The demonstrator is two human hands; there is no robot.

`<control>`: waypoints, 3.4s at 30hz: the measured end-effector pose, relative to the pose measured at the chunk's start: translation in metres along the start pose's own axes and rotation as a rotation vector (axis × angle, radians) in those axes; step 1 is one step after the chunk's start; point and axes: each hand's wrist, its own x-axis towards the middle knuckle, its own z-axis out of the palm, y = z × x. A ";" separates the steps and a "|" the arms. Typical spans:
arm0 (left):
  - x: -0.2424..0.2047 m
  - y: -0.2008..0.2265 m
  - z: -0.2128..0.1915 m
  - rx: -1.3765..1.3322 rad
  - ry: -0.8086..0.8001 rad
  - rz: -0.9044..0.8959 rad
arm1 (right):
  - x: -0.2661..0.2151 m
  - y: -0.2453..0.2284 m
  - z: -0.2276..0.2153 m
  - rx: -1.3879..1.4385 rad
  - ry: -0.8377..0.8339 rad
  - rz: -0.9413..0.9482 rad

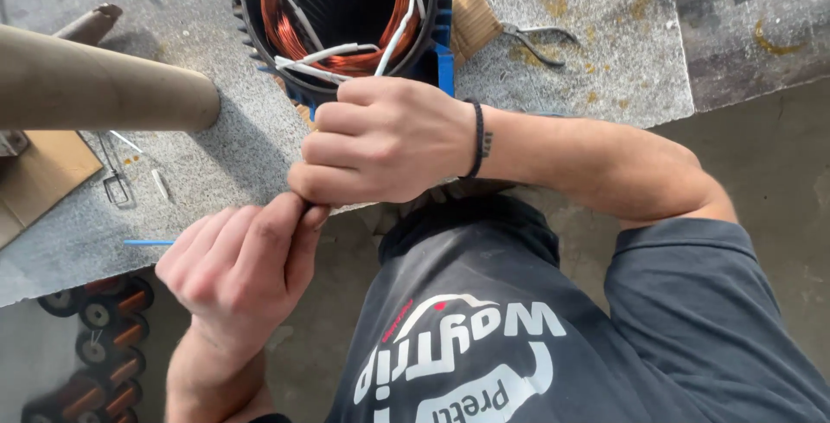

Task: The person threads white insulating sleeves and wires through the slots of a blue electric motor stator, pulling each wire through by hand and routing it around the copper windings. They gather loose wire ends into a cardboard tube and continue threading and pulling wires through the stator slots.

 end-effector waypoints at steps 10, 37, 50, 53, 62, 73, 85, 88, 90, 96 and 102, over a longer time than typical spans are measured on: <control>0.027 -0.001 -0.024 0.066 -0.127 0.177 | -0.009 0.030 0.014 0.228 0.067 -0.008; 0.056 0.011 -0.017 0.265 -0.152 -0.008 | -0.066 0.086 -0.027 0.079 -0.088 0.147; 0.052 0.017 -0.021 0.196 -0.095 0.095 | -0.080 0.101 -0.024 0.048 -0.054 0.084; 0.049 0.016 -0.022 0.191 -0.098 0.083 | -0.090 0.100 -0.021 0.003 -0.067 0.089; 0.049 0.013 -0.021 0.140 -0.040 0.052 | -0.062 0.091 -0.025 -0.020 -0.008 0.014; 0.044 0.011 -0.020 0.129 0.032 0.061 | -0.086 0.092 -0.019 0.065 0.044 0.102; -0.001 0.016 0.003 -0.075 -0.100 -0.188 | -0.058 -0.082 0.035 1.610 0.314 1.051; -0.006 0.020 0.007 -0.128 -0.133 -0.246 | -0.043 -0.082 0.059 1.904 0.438 1.033; -0.005 0.021 0.011 -0.146 -0.115 -0.252 | -0.036 -0.074 0.071 2.017 0.565 0.936; -0.015 0.013 0.009 -0.132 -0.057 -0.296 | -0.021 -0.081 0.074 1.990 0.800 1.038; -0.031 0.011 0.006 -0.096 -0.056 -0.266 | -0.007 -0.085 0.085 2.022 1.037 1.195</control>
